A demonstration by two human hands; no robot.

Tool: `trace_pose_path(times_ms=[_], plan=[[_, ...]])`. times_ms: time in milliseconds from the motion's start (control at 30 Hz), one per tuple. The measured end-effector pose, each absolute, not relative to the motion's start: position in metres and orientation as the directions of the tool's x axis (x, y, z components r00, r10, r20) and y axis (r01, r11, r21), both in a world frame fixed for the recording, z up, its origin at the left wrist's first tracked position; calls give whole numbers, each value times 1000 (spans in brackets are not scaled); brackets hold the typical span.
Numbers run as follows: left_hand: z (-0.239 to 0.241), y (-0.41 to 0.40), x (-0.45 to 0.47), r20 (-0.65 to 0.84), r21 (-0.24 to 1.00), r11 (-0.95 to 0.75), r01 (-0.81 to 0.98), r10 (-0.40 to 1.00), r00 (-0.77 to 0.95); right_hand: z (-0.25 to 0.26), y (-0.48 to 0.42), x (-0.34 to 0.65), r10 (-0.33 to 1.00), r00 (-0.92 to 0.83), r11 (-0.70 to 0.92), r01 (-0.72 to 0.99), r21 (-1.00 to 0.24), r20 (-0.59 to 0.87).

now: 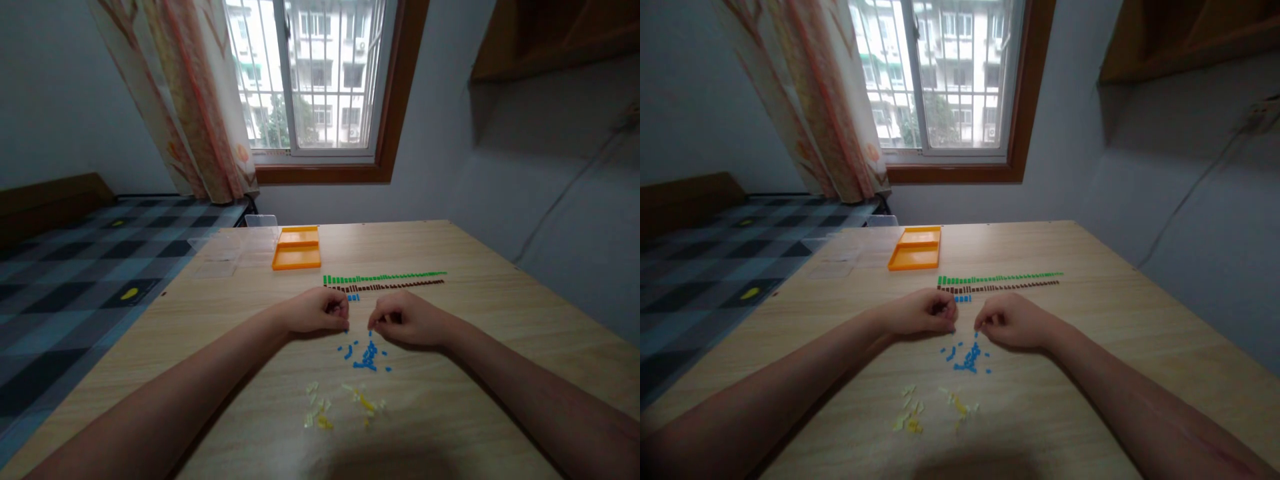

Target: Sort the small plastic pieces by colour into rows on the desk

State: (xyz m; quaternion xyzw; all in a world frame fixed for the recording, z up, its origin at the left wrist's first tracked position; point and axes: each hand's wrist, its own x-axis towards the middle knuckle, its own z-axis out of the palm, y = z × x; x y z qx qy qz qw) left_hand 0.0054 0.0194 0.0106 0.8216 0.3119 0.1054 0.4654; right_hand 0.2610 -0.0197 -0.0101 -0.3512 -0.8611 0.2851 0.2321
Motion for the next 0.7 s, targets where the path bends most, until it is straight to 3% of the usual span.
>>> trace_pose_path(times_ms=[133, 533, 700], plan=[[11, 20, 3, -166, 833, -355, 425, 572, 803, -10, -18, 263, 738, -647, 579, 464, -671, 189], [12, 22, 2, -148, 807, -402, 433, 573, 806, -5, -24, 256, 689, -692, 677, 507, -534, 215], [12, 23, 1, -140, 809, -413, 419, 557, 819, -3, -23, 263, 696, -703, 620, 486, -616, 145]])
